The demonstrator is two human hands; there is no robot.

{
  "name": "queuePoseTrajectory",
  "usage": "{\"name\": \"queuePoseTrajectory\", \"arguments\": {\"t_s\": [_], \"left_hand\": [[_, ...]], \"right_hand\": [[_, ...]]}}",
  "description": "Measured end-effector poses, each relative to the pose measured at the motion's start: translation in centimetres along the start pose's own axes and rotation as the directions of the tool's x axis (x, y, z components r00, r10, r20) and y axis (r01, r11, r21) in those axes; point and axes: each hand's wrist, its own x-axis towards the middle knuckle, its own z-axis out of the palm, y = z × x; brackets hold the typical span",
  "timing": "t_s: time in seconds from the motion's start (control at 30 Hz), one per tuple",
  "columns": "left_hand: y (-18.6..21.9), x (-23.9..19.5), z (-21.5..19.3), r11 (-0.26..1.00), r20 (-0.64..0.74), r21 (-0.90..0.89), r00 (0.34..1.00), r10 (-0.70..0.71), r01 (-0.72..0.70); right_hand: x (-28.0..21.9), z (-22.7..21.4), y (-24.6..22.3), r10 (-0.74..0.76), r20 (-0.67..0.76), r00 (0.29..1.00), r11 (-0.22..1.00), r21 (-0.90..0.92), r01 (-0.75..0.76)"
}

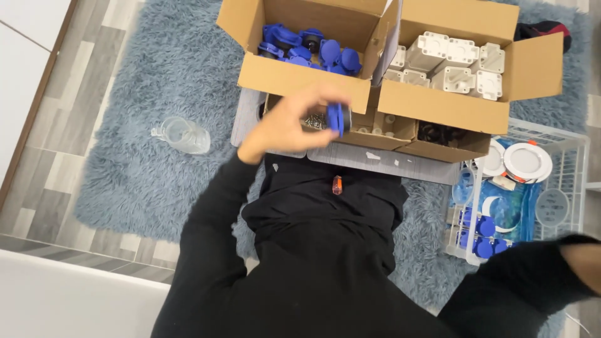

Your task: Assembling electrical sockets and switches into mounting boxes using a screwdriver.

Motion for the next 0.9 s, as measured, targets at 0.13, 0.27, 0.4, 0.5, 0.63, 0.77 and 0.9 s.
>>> {"name": "queuePoseTrajectory", "arguments": {"t_s": [0.13,0.27,0.4,0.5,0.63,0.77,0.9], "left_hand": [[2.5,-2.0,2.9,0.994,0.057,-0.065,0.995,-0.08,0.084],[0.0,-4.2,5.7,0.998,0.05,-0.031,0.998,-0.047,0.049],[-1.3,-5.3,7.8,0.995,-0.015,0.083,0.999,-0.046,0.047],[-2.7,-6.2,9.1,0.991,-0.032,0.118,0.998,-0.057,0.061],[-4.3,-6.5,9.8,0.981,-0.052,0.181,0.997,-0.058,0.066],[-5.8,-7.0,10.5,0.969,-0.059,0.242,0.998,-0.028,0.041],[-7.4,-7.1,11.3,0.958,-0.078,0.284,0.997,-0.013,0.035]], "right_hand": [[12.9,3.4,-8.9,-0.01,-0.012,1.0,0.999,0.035,0.01],[26.4,8.7,-25.4,0.237,0.063,0.97,0.972,-0.018,-0.236],[29.5,11.5,-24.9,0.442,0.404,0.801,0.891,-0.3,-0.34],[30.0,13.2,-24.2,0.642,0.499,0.582,0.766,-0.379,-0.52],[30.6,15.9,-22.3,0.789,0.487,0.374,0.608,-0.54,-0.582],[30.2,17.9,-19.0,0.796,0.54,0.272,0.578,-0.547,-0.606],[29.6,19.1,-16.9,0.77,0.505,0.391,0.629,-0.498,-0.597]]}}
